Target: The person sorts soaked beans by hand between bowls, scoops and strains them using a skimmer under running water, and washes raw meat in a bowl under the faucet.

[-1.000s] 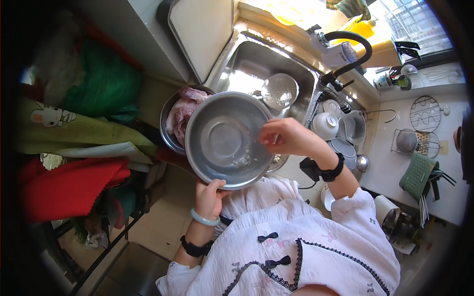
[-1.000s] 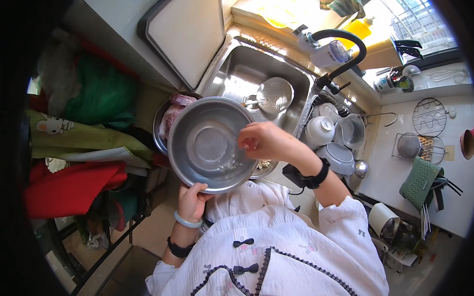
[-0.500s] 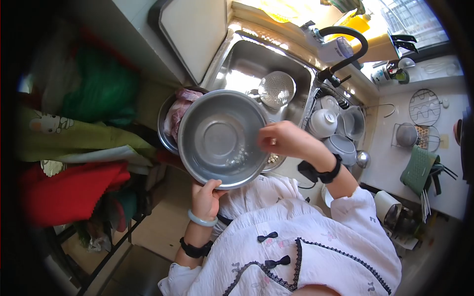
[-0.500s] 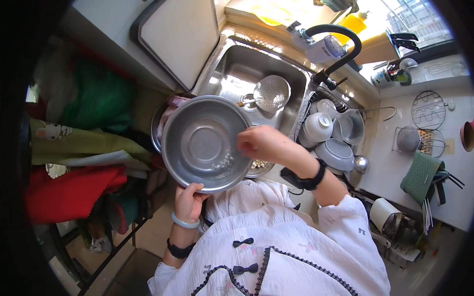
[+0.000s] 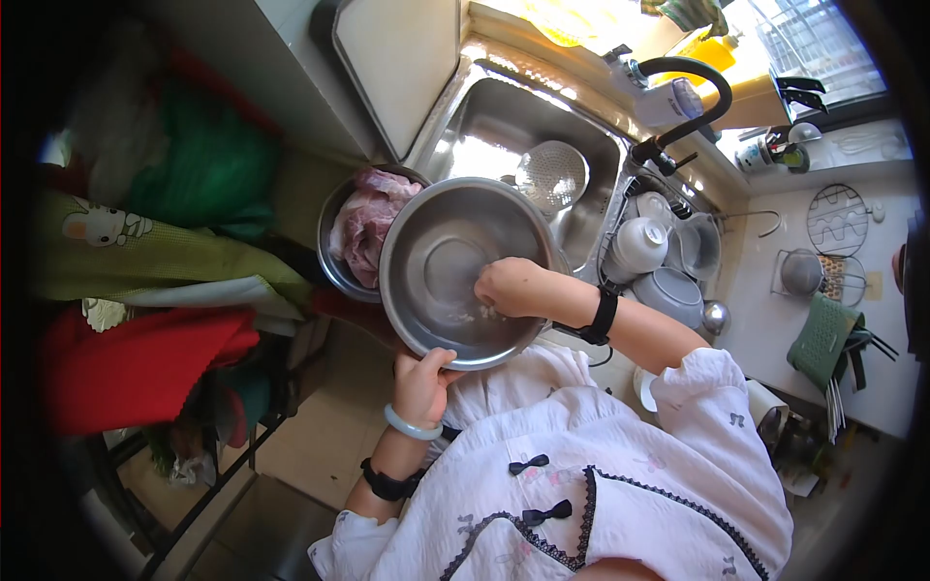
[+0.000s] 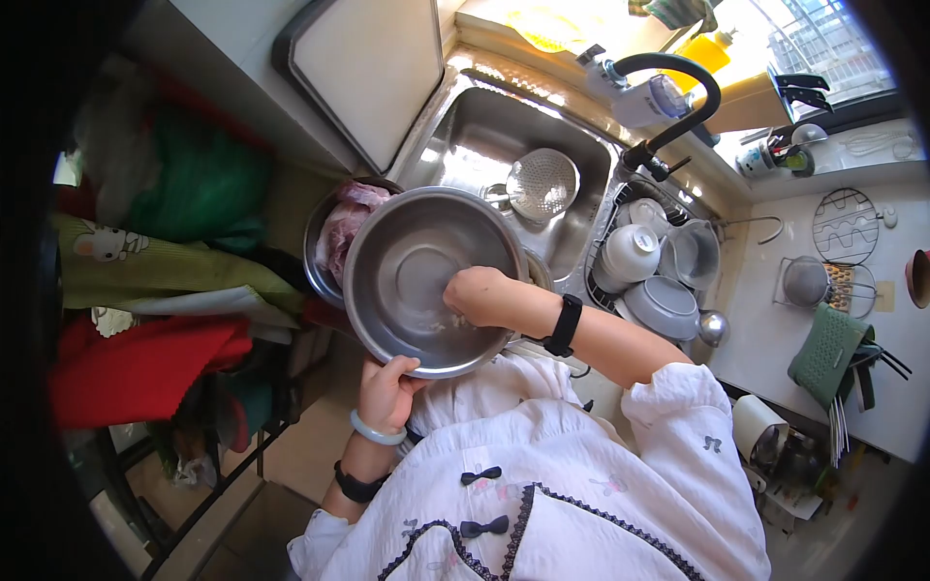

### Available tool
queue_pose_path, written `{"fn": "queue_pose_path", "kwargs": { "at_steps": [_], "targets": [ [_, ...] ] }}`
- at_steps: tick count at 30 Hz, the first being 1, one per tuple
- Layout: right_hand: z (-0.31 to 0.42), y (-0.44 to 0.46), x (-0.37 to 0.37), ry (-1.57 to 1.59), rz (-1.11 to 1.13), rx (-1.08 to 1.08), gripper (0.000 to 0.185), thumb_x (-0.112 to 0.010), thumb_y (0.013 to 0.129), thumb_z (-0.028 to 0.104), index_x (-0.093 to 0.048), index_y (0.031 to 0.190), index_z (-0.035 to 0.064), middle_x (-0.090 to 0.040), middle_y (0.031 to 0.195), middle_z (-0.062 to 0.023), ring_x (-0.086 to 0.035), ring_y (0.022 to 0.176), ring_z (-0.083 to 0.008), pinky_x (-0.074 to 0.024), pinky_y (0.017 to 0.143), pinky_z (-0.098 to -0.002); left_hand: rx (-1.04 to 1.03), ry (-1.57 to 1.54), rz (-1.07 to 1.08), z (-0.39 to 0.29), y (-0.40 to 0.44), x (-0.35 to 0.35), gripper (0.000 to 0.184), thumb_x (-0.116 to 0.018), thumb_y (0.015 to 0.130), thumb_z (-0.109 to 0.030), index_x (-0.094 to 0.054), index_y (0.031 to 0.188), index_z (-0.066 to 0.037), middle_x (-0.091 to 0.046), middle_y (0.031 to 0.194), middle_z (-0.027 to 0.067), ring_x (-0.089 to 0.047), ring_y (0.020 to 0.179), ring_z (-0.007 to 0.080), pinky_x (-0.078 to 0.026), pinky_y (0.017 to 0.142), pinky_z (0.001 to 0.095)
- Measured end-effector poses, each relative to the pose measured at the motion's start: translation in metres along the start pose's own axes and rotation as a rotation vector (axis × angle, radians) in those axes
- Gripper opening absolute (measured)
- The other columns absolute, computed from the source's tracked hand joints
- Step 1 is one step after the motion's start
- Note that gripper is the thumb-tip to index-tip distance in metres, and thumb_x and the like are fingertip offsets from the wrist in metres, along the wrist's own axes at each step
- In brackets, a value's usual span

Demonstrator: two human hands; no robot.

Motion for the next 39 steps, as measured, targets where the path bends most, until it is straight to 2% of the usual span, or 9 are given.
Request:
{"fn": "queue_pose_path", "kwargs": {
  "at_steps": [5,9,11,17,19,25,31,35,39],
  "targets": [
    [-0.002,-0.003,0.003,0.083,0.051,-0.011,0.005,-0.061,0.059,0.01,-0.061,0.064,0.009,-0.06,0.066,-0.0097,-0.059,0.067,-0.0286,-0.0469,0.059,-0.0357,-0.014,-0.001,-0.008,0.001,0.0,-0.003,0.044,-0.047,0.072,0.01,-0.039,0.114,-0.001,-0.053,0.1,0.0123,-0.061,0.083,0.0242,-0.058,0.066,0.0365],
    [-0.005,-0.017,0.028,0.189,-0.057,-0.043,0.007,-0.061,0.058,0.01,-0.06,0.064,0.0078,-0.059,0.066,-0.0089,-0.058,0.064,-0.0275,-0.0465,0.059,-0.0351,-0.016,0.006,-0.014,0.0,0.003,0.0,0.044,-0.046,0.072,0.01,-0.04,0.114,0.0,-0.054,0.099,0.0133,-0.062,0.081,0.0248,-0.058,0.064,0.0363],
    [0.001,-0.033,0.067,0.327,-0.23,0.024,0.007,-0.06,0.059,0.009,-0.058,0.064,0.0053,-0.057,0.066,-0.0077,-0.057,0.062,-0.0257,-0.0458,0.057,-0.034,-0.021,0.019,-0.021,-0.001,0.003,0.002,0.043,-0.046,0.072,0.009,-0.04,0.114,0.0,-0.055,0.098,0.0136,-0.062,0.08,0.025,-0.058,0.064,0.0363],
    [-0.015,-0.061,0.08,0.327,-0.283,-0.009,0.01,-0.062,0.062,0.004,-0.06,0.071,0.0022,-0.055,0.067,-0.0079,-0.057,0.06,-0.022,-0.0464,0.056,-0.0294,-0.037,0.024,-0.031,-0.009,0.001,-0.002,0.044,-0.046,0.072,0.009,-0.039,0.115,0.001,-0.055,0.098,0.0138,-0.063,0.08,0.0257,-0.059,0.064,0.0372],
    [-0.019,-0.075,0.096,0.547,-0.368,-0.043,0.009,-0.061,0.063,0.003,-0.061,0.072,0.0022,-0.057,0.068,-0.0077,-0.06,0.064,-0.0201,-0.0485,0.058,-0.0286,-0.039,0.007,-0.044,-0.011,-0.001,-0.001,0.044,-0.046,0.072,0.009,-0.039,0.115,0.001,-0.055,0.098,0.0136,-0.063,0.081,0.026,-0.059,0.065,0.0375],
    [-0.039,-0.109,0.102,0.447,-0.308,-0.166,0.012,-0.061,0.065,0.002,-0.063,0.076,0.0025,-0.059,0.067,-0.0078,-0.061,0.063,-0.0185,-0.0495,0.059,-0.0276,-0.026,0.017,-0.013,-0.01,0.002,0.008,0.044,-0.045,0.072,0.009,-0.039,0.115,0.0,-0.055,0.099,0.013,-0.062,0.083,0.0253,-0.058,0.066,0.0373],
    [-0.023,-0.088,0.095,0.38,-0.363,-0.109,0.012,-0.062,0.071,0.003,-0.064,0.083,0.0048,-0.06,0.074,-0.008,-0.062,0.065,-0.0195,-0.0499,0.056,-0.0267,-0.036,0.024,-0.035,-0.012,-0.001,0.006,0.046,-0.045,0.072,0.009,-0.039,0.116,0.0,-0.054,0.1,0.0129,-0.062,0.084,0.0255,-0.058,0.066,0.0368],
    [0.004,-0.039,0.058,0.281,-0.262,0.03,0.02,-0.062,0.07,0.007,-0.062,0.089,0.0086,-0.059,0.083,-0.0096,-0.059,0.078,-0.0294,-0.0481,0.068,-0.0364,-0.026,0.05,-0.007,-0.013,-0.002,0.001,0.047,-0.044,0.072,0.009,-0.038,0.117,-0.001,-0.054,0.101,0.013,-0.061,0.085,0.0257,-0.058,0.066,0.0372],
    [0.004,-0.009,0.03,0.182,-0.22,0.022,0.021,-0.063,0.068,0.009,-0.061,0.089,0.0091,-0.06,0.087,-0.0096,-0.059,0.08,-0.0295,-0.0469,0.073,-0.0382,-0.04,0.053,-0.043,-0.013,-0.004,0.005,0.047,-0.045,0.072,0.01,-0.038,0.117,-0.002,-0.053,0.102,0.0124,-0.061,0.084,0.024,-0.058,0.066,0.0361]
  ]
}}
Point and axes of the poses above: each hand's wrist, its own y-axis towards the middle knuckle, its own x-axis out of the back of the hand, z = x × y, the point moved 10 cm from there along y, towards the middle knuckle
